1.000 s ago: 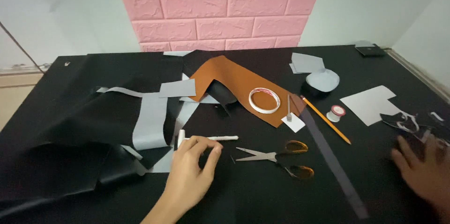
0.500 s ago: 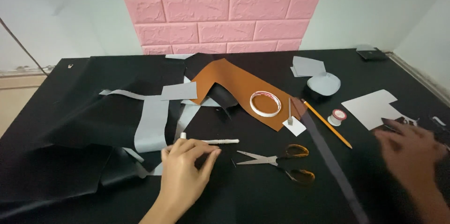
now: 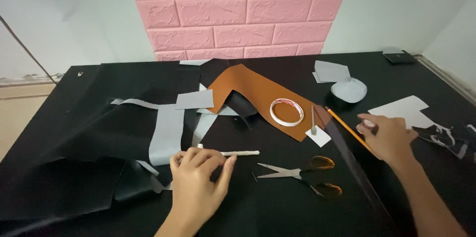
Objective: Cutting and assembling small leather or synthetic leather components using scissors and double-sided tape.
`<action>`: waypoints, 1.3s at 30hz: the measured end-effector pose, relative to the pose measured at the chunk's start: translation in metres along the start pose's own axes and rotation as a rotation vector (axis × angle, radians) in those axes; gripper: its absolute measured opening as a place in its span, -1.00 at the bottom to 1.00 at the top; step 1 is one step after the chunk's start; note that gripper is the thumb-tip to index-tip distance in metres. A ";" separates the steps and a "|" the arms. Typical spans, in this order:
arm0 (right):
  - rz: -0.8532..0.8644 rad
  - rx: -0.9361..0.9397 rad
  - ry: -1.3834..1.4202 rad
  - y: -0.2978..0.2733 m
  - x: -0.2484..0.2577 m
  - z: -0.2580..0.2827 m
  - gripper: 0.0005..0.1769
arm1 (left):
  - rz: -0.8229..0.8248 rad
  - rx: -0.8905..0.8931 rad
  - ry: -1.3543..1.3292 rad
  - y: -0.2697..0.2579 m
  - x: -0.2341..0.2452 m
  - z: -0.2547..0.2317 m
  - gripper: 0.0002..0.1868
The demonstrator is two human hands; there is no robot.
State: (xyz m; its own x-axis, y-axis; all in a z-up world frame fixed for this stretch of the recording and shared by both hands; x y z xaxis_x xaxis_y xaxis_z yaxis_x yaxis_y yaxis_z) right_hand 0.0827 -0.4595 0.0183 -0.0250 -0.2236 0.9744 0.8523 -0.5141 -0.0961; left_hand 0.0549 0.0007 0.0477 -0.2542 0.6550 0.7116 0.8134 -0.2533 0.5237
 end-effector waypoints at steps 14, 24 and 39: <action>0.495 0.607 1.281 -0.134 -0.031 0.204 -0.59 | -0.084 -0.321 -0.252 -0.008 0.025 -0.041 -0.31; 0.413 0.706 1.171 -0.168 -0.040 0.220 -0.65 | -0.238 -0.438 -0.040 -0.014 0.029 -0.046 -0.76; 0.665 0.859 1.080 -0.146 -0.028 0.200 -0.61 | -0.144 0.047 -0.284 0.000 0.015 0.008 -0.86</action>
State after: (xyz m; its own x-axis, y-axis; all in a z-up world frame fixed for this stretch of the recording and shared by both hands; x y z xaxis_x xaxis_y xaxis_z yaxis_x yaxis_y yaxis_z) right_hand 0.0636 -0.2128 0.0459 0.4390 -0.8843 0.1589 0.8883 0.4538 0.0713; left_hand 0.0553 0.0162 0.0552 -0.2178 0.8559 0.4690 0.8045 -0.1146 0.5827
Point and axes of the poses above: each hand's wrist, its own y-axis towards the middle knuckle, its own x-axis out of the back of the hand, z = x × y, the point moved 7 cm from there along y, towards the middle knuckle, and after that the axes turned 5 degrees about z, right-handed, at the moved point
